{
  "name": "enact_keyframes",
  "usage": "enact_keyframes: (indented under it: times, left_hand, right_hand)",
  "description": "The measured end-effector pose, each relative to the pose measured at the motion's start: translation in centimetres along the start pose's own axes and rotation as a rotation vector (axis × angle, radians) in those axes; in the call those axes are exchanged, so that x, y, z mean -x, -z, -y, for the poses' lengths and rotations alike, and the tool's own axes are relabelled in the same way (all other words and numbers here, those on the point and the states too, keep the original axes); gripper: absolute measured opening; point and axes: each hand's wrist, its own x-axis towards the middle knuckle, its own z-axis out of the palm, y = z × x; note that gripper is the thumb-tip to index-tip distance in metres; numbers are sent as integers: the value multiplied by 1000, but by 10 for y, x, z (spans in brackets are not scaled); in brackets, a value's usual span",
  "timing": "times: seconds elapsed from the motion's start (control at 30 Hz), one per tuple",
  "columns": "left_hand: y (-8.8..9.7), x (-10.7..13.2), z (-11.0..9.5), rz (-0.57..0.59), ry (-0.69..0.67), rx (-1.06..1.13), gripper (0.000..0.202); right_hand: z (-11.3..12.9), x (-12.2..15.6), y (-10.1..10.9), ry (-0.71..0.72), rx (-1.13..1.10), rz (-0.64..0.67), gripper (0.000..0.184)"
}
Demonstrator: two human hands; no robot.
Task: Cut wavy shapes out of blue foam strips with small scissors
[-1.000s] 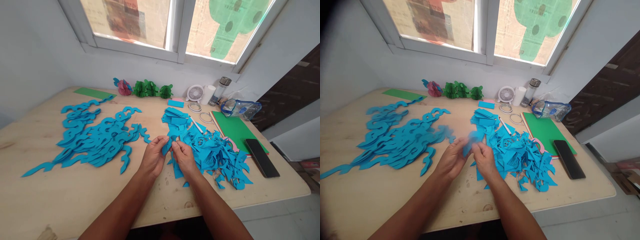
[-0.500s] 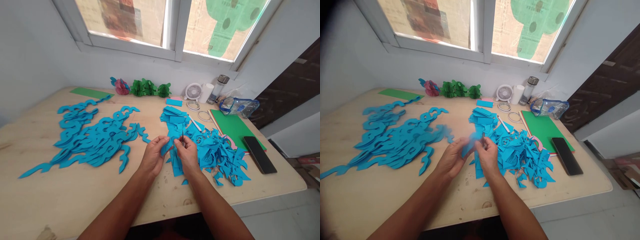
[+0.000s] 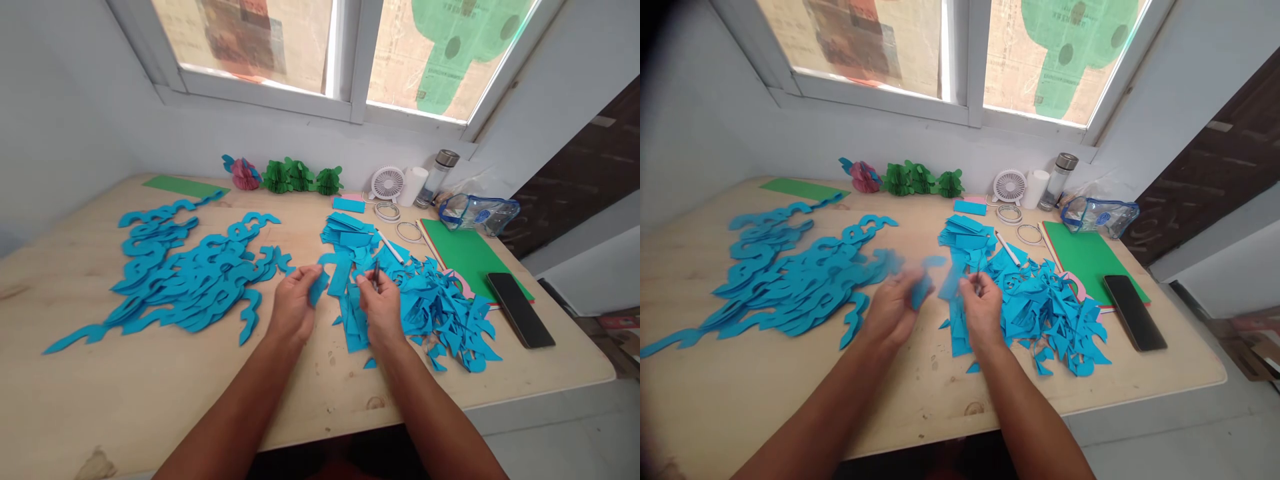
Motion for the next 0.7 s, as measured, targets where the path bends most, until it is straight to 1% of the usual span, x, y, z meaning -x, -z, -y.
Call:
enact_keyframes:
  times: [0.07,0.1,0.17,0.23,0.3,0.37,0.43,0.5,0.6,0.7]
  left_hand:
    - [1,-3,-5,-60,-50,29,23]
    - [1,-4,-7,-56,-43,37,24]
    - [0,-4,-8,-8,-2,50,26]
    - [-1,-2,-6,38,25,55,27]
    - [-1,-2,-3,71,25,52,26]
    - [-1,-1,0,104,21,37,25]
    - [-1,0,3,130,20,13,23]
    - [-3,2,5,140,17,-3,21]
    - [-5,5,8,163,7,-28,18]
    - [-5,6,10,178,14,-102,20]
  right_hand:
    - [3,-3,3,-27,-174,-111,28]
    - [5,-5,5,-34,-262,-161,30]
    - [7,-7,7,-55,-367,-183,31]
    - [8,-8,8,-114,-395,-131,32]
    - [7,-7,6,-183,-362,-52,31]
    - [6,-3,3,-217,-290,23,32]
    - [4,0,-1,-203,-193,78,36]
    - [3,3,-4,-166,-97,123,33]
    - [0,4,-5,-98,3,138,23]
    - [-1,2,-4,-54,10,73,19]
